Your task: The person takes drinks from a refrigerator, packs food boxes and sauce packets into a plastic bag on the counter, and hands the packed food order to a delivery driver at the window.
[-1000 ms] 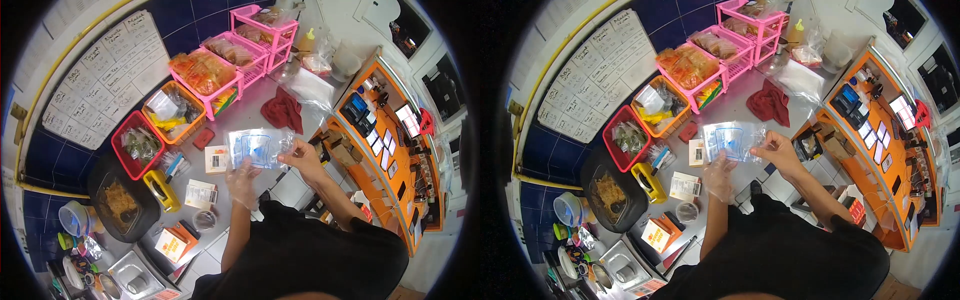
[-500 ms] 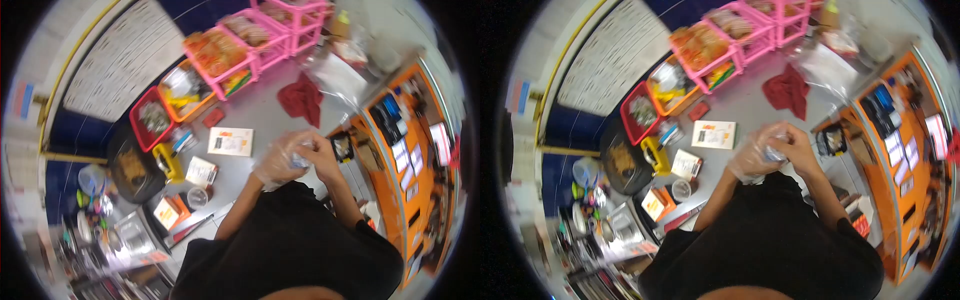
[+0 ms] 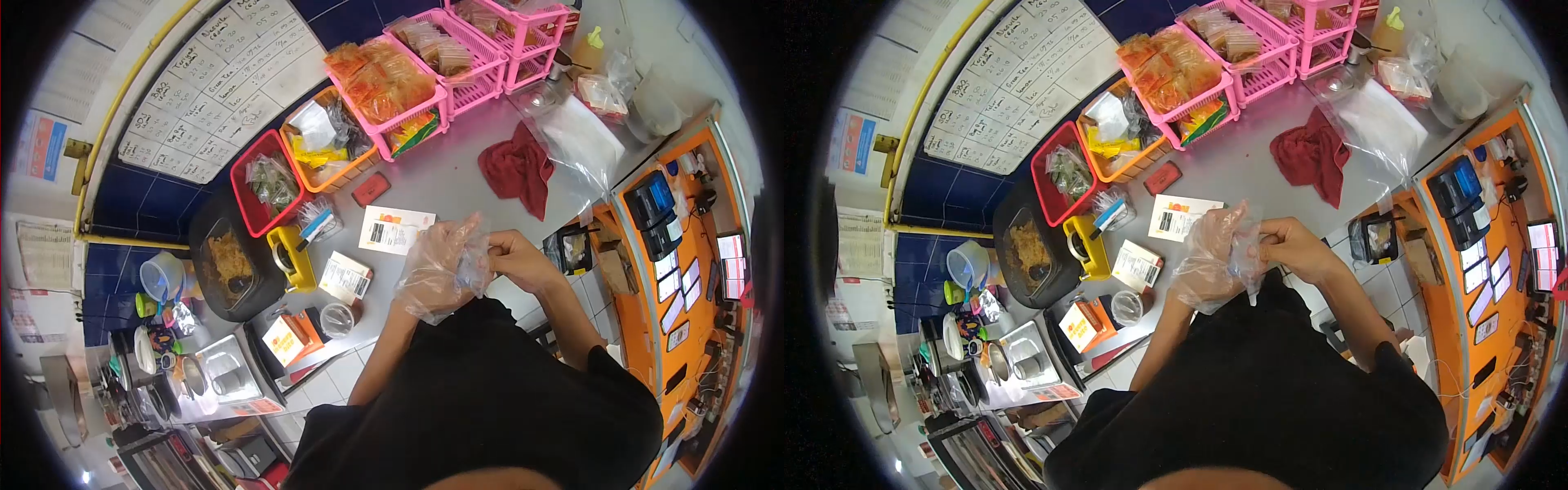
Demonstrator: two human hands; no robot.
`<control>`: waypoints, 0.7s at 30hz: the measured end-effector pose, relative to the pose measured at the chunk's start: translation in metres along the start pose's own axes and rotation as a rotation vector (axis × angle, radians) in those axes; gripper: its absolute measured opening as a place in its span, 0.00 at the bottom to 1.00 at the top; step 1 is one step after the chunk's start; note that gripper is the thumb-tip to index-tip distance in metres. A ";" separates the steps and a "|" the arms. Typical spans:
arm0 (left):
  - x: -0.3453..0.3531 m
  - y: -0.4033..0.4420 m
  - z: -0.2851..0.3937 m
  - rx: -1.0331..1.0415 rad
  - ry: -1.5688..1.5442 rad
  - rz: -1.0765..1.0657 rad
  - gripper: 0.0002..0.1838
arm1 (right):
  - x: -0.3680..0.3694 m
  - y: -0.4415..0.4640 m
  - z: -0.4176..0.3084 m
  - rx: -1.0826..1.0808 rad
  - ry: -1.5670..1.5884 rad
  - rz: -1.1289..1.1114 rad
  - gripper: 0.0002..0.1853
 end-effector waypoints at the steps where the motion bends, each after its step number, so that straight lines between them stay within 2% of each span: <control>1: -0.003 -0.003 -0.005 0.004 0.010 0.010 0.48 | 0.015 0.001 -0.006 -0.007 -0.026 -0.028 0.18; 5: -0.020 -0.011 -0.028 -0.057 0.050 -0.030 0.48 | 0.047 0.012 -0.016 -0.046 -0.121 -0.008 0.16; 6: -0.021 -0.013 -0.035 -0.055 0.044 -0.020 0.48 | 0.047 0.016 -0.018 -0.099 -0.224 0.036 0.15; 8: -0.028 -0.022 -0.045 0.012 0.089 0.106 0.51 | 0.052 0.022 -0.021 -0.148 -0.337 0.094 0.15; 11: -0.040 -0.029 -0.056 0.039 0.064 0.139 0.49 | 0.063 0.018 -0.033 -0.218 -0.434 0.184 0.11; 16: -0.047 -0.024 -0.066 0.128 0.014 0.140 0.44 | 0.079 0.019 -0.045 -0.290 -0.100 0.216 0.06; 20: -0.062 -0.011 -0.048 0.230 -0.181 0.140 0.40 | 0.082 0.012 -0.053 -0.289 -0.111 0.275 0.08; 21: -0.065 -0.010 -0.043 0.273 -0.212 0.175 0.36 | 0.080 0.009 -0.054 -0.293 -0.155 0.289 0.11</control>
Point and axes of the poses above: each hand's wrist, its own y-axis towards the middle knuckle, its own x-axis out of the palm, z = x × y, the point moved 9 cm from there along y, towards the middle knuckle, and after that the axes turned 14 degrees about y, right-handed, at the moved point
